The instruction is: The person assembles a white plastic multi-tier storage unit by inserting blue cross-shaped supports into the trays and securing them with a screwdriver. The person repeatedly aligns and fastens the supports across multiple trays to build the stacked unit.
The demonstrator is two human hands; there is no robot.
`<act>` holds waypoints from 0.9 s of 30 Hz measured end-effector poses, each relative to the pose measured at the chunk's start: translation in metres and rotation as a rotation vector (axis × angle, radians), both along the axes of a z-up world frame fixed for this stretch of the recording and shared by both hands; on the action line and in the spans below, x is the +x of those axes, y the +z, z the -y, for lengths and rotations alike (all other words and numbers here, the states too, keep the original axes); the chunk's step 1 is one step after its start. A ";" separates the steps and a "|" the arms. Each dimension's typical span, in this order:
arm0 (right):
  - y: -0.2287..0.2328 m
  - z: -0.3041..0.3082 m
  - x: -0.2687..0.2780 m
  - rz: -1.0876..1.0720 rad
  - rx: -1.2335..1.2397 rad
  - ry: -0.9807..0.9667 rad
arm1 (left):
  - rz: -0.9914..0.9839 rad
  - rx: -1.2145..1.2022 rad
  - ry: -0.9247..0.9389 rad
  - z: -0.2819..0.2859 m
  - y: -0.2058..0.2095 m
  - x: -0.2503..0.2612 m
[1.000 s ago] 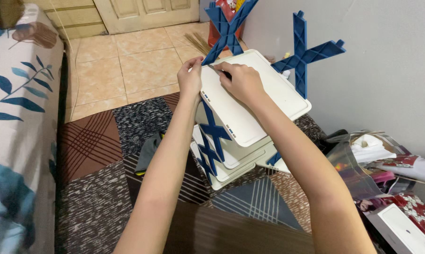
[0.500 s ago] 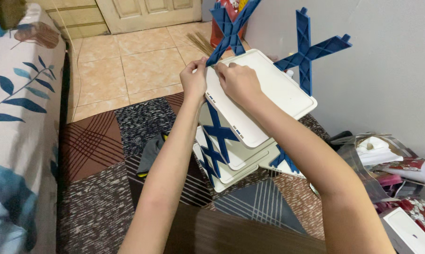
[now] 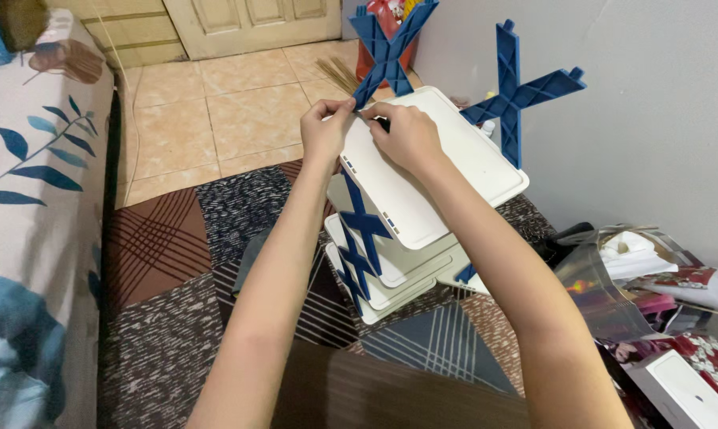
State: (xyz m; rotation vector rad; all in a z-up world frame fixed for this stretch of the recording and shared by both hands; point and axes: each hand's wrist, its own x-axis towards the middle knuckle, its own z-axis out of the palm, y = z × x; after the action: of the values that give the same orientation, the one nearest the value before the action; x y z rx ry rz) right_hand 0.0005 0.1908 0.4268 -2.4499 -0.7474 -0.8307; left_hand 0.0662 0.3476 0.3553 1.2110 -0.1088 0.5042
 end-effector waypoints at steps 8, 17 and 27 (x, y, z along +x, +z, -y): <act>-0.013 -0.005 -0.007 0.185 -0.175 -0.108 | 0.137 0.375 -0.021 -0.017 0.011 0.011; 0.041 -0.011 0.044 -0.059 -0.441 -0.123 | 0.060 0.440 0.014 -0.015 0.007 0.015; 0.070 -0.046 0.069 -0.235 -0.642 -0.203 | 0.047 0.360 -0.040 -0.024 -0.003 0.026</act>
State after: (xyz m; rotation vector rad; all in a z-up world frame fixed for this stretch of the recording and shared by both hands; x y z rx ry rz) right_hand 0.0694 0.2368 0.4971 -3.1650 -0.7702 -0.3845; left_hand 0.0924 0.3712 0.3528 1.5451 -0.2725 0.4905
